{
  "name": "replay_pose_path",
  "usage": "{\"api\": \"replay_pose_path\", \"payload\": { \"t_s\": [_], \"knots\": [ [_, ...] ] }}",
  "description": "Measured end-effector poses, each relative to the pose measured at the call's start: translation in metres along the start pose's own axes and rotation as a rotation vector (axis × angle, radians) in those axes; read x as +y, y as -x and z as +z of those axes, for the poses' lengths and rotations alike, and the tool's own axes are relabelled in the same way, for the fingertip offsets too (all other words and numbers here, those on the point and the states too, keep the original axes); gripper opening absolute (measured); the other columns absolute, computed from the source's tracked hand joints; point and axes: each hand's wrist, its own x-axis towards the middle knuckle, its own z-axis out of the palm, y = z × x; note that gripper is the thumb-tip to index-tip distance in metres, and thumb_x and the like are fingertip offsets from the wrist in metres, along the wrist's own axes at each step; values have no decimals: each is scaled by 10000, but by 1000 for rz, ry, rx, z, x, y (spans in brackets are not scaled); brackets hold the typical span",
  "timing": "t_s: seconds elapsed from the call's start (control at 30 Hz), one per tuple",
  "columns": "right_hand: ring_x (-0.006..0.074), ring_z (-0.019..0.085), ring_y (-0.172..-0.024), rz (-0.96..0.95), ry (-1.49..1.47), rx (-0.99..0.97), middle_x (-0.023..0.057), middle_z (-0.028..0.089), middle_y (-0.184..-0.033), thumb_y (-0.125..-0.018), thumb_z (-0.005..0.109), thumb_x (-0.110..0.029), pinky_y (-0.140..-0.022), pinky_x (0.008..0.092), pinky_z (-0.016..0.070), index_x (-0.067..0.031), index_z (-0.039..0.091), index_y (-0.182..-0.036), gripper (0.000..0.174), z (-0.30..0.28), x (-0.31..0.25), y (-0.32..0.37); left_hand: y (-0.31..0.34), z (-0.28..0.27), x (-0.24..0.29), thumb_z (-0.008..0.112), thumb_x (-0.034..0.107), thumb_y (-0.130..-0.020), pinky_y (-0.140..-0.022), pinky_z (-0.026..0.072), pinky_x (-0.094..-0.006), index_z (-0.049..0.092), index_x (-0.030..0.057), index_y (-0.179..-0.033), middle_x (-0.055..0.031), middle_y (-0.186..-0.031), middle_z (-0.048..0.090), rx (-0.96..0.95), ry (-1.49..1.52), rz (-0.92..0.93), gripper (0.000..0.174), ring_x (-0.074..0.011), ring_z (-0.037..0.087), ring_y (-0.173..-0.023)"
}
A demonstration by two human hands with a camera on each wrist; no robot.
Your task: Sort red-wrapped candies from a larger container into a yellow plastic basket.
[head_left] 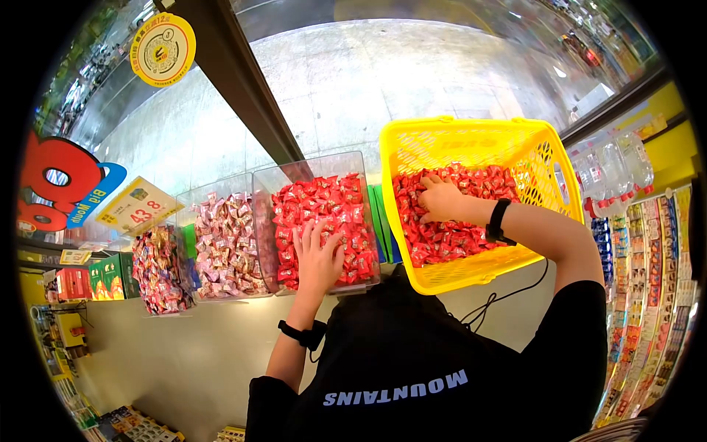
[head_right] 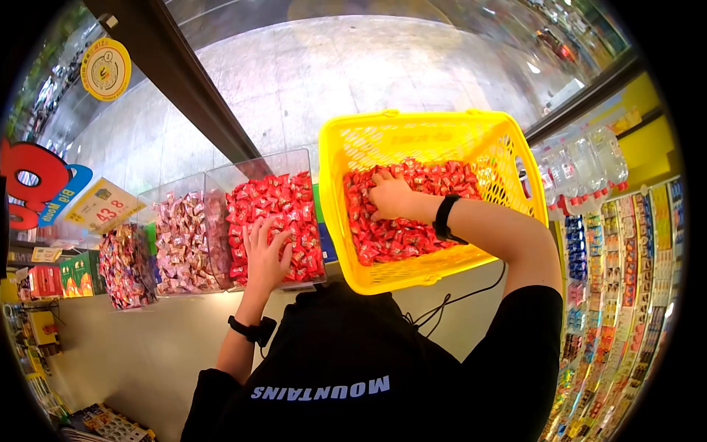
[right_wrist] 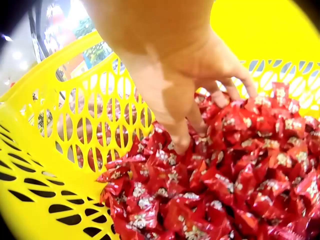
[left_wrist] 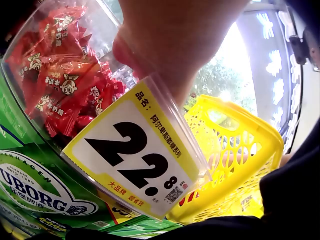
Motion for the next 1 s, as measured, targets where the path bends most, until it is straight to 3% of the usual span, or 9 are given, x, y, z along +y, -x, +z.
{"api": "replay_pose_path", "payload": {
  "t_s": [0.17, 0.3, 0.37, 0.47, 0.57, 0.6, 0.8, 0.9, 1.0],
  "knots": [
    [383, 530, -1317, -30, 120, 133, 153, 613, -1306, -796, 852, -387, -1052, 585, 472, -117, 821, -937, 306, 38, 7, -18, 6, 2, -4, 783, 204, -882, -1230, 243, -691, 748, 158, -1141, -148, -1473, 555, -10, 10, -12, 265, -417, 416, -1477],
    [350, 596, -1255, -25, 38, -11, 122, 659, -1239, -805, 808, -323, -1033, 582, 489, -113, 811, -974, 270, 5, 6, -17, 7, 4, -5, 801, 218, -875, -1248, 218, -681, 766, 166, -1125, -143, -1465, 560, 4, 29, 10, 258, -413, 401, -1485],
    [349, 613, -1237, -132, 40, 63, 117, 662, -1228, -811, 796, -319, -1021, 559, 505, -113, 804, -990, 272, 2, 15, -13, 5, 1, -2, 803, 230, -873, -1249, 219, -690, 757, 174, -1144, -134, -1470, 564, 12, 12, 37, 280, -407, 410, -1484],
    [331, 612, -1244, -96, 60, -46, 106, 658, -1218, -818, 750, -241, -1009, 519, 516, -112, 798, -973, 208, -60, -3, 18, -7, -18, 8, 801, 236, -877, -1253, 216, -691, 730, 183, -1199, -126, -1482, 556, 35, -24, 128, 334, -394, 413, -1485],
    [327, 607, -1252, -172, 112, 65, 102, 653, -1250, -817, 730, -216, -1011, 497, 513, -109, 800, -974, 202, -82, -8, 43, -23, -47, 25, 811, 242, -879, -1252, 222, -686, 726, 188, -1235, -125, -1492, 547, 62, -12, 155, 371, -388, 424, -1479],
    [328, 599, -1276, -202, 97, 126, 109, 643, -1331, -814, 741, -207, -1027, 486, 505, -98, 793, -953, 183, -100, -14, 58, -30, -57, 31, 817, 252, -878, -1253, 224, -684, 725, 186, -1244, -124, -1493, 547, 82, 12, 163, 383, -386, 426, -1478],
    [332, 577, -1308, -381, -48, 605, 143, 633, -1389, -824, 762, -178, -1054, 487, 496, -61, 750, -905, 143, -169, -67, 116, -56, -86, 50, 854, 346, -871, -1251, 240, -675, 710, 176, -1295, -116, -1501, 545, 126, 77, 244, 478, -377, 435, -1473],
    [339, 560, -1331, -466, -150, 656, 152, 609, -1400, -830, 779, -204, -1079, 488, 481, -53, 742, -945, 194, -161, -87, 112, -60, -88, 56, 847, 378, -872, -1262, 232, -649, 674, 178, -1328, -101, -1503, 532, 100, 175, 298, 527, -352, 422, -1482],
    [336, 549, -1346, -516, -229, 618, 140, 590, -1432, -855, 768, -214, -1085, 486, 471, -63, 750, -1006, 214, -144, -100, 98, -62, -86, 61, 879, 336, -838, -1248, 275, -645, 738, 182, -1175, -85, -1477, 574, 94, 221, 376, 397, -350, 468, -1450]
  ]
}}
